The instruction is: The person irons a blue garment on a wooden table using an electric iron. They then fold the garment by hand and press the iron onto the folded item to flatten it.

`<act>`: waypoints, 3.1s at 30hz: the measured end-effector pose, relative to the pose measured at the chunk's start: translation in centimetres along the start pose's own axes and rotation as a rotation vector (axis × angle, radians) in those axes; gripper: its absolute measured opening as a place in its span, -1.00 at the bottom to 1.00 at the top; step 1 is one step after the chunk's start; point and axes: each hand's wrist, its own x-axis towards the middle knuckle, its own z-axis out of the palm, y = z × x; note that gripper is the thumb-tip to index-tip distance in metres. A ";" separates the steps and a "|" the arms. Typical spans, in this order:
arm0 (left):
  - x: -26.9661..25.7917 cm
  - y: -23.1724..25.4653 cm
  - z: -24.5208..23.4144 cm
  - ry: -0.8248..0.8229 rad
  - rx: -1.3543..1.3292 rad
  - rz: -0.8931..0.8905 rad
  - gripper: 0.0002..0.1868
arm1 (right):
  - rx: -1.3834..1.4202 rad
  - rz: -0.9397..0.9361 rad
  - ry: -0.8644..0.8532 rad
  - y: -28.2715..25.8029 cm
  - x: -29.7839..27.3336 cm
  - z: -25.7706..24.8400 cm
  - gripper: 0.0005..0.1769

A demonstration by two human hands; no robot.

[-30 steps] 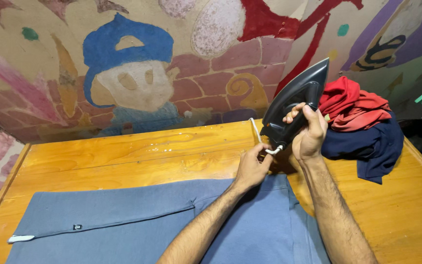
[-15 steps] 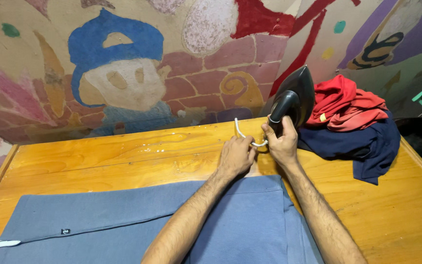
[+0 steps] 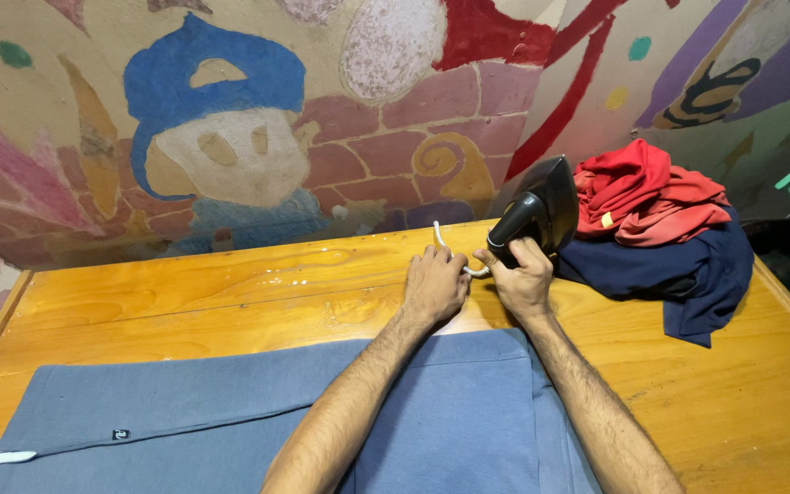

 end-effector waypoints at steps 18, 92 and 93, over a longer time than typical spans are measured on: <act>-0.5 0.3 -0.8 -0.038 0.027 0.021 -0.71 | -0.005 -0.037 -0.035 0.1 -0.1 0.9 -0.65; -20.0 -28.1 -24.3 -0.259 0.167 -0.474 -0.14 | -0.457 -0.005 -0.929 -12.7 -2.2 20.7 -0.06; -19.8 -28.2 -24.3 -0.258 0.166 -0.470 -0.14 | -0.453 -0.011 -0.928 -12.5 -2.0 20.9 -0.06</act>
